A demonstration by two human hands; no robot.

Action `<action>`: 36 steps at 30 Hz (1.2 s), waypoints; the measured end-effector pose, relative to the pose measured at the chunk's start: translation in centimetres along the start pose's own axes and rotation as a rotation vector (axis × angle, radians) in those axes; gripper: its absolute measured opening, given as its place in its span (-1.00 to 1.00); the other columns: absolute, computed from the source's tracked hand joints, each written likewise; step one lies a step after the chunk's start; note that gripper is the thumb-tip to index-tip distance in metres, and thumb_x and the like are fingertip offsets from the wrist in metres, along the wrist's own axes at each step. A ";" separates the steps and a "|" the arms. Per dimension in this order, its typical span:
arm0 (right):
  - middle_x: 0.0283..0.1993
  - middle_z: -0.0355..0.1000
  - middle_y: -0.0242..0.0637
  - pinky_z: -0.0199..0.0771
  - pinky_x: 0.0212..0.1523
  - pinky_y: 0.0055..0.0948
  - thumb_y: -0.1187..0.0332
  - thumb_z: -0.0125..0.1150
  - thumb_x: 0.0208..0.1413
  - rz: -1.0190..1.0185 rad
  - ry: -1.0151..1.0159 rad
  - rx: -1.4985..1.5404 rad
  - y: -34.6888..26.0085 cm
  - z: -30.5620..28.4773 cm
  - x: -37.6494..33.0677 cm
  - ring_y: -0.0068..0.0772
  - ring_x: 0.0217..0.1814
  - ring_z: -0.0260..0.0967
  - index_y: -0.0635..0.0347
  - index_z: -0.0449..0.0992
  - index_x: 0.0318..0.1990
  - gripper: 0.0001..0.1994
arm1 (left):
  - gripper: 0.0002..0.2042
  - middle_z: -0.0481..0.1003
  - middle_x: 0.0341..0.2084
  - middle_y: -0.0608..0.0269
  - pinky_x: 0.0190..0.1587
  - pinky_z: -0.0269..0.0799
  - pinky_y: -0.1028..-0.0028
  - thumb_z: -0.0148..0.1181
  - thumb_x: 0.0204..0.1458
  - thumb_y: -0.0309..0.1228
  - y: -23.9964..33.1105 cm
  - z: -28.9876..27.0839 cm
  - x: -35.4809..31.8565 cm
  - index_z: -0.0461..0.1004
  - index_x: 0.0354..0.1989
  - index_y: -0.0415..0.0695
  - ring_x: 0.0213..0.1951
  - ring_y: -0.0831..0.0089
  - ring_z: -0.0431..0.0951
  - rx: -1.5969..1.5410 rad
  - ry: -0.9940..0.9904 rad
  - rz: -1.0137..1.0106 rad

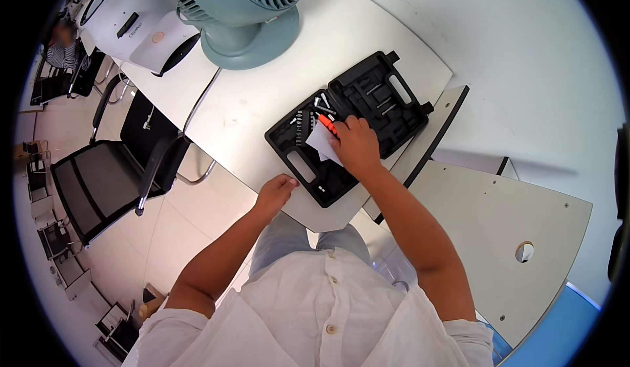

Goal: The person uses a screwdriver to tighten screws on the base of a white appliance, then repositions the appliance and a fan on the table. They handle a kettle and organize tools in a case before sitting back down.

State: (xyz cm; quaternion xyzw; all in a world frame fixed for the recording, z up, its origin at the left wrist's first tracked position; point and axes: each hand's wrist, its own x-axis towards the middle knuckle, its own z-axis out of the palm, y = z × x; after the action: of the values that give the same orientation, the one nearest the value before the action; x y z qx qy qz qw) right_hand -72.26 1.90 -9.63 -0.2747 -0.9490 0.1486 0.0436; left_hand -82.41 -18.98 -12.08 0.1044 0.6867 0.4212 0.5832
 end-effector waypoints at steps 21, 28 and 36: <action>-0.15 0.38 -0.19 0.36 -0.15 -0.50 0.51 0.10 -0.11 0.409 -0.080 0.808 6.0 -3.9 0.4 -0.37 -0.16 0.35 0.29 0.39 -0.02 -0.61 | -0.82 0.29 -0.71 0.33 -0.50 0.24 0.50 0.11 0.06 -0.32 4.3 -4.0 2.7 0.43 -0.42 -0.20 -0.61 0.57 0.26 0.441 0.410 0.341; -0.08 0.39 -0.17 0.30 -0.03 -0.48 0.54 0.07 -0.09 0.592 -0.149 1.191 8.1 -3.7 -0.2 -0.40 -0.11 0.33 0.32 0.30 0.11 -0.51 | -0.55 0.49 -0.59 0.20 -0.42 0.39 0.37 0.17 -0.07 0.04 13.4 1.5 4.7 0.43 -0.43 -0.18 -0.49 0.30 0.51 1.115 0.374 0.151; -0.12 0.38 -0.23 0.26 0.01 -0.47 0.54 0.00 -0.04 0.557 -0.161 0.996 8.5 -2.3 -0.5 -0.43 -0.08 0.31 0.28 0.37 0.01 -0.62 | -0.53 0.53 -0.51 0.12 -0.33 0.46 0.31 0.18 -0.16 0.02 13.0 2.3 5.7 0.46 -0.34 -0.21 -0.39 0.22 0.56 1.314 0.318 0.136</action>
State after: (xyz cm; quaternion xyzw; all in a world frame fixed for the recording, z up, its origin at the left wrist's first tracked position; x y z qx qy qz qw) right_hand -67.11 9.05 -10.03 -0.4486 -0.6568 0.6037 0.0544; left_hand -86.57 -6.20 -6.92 0.4167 0.8694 -0.0375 0.2629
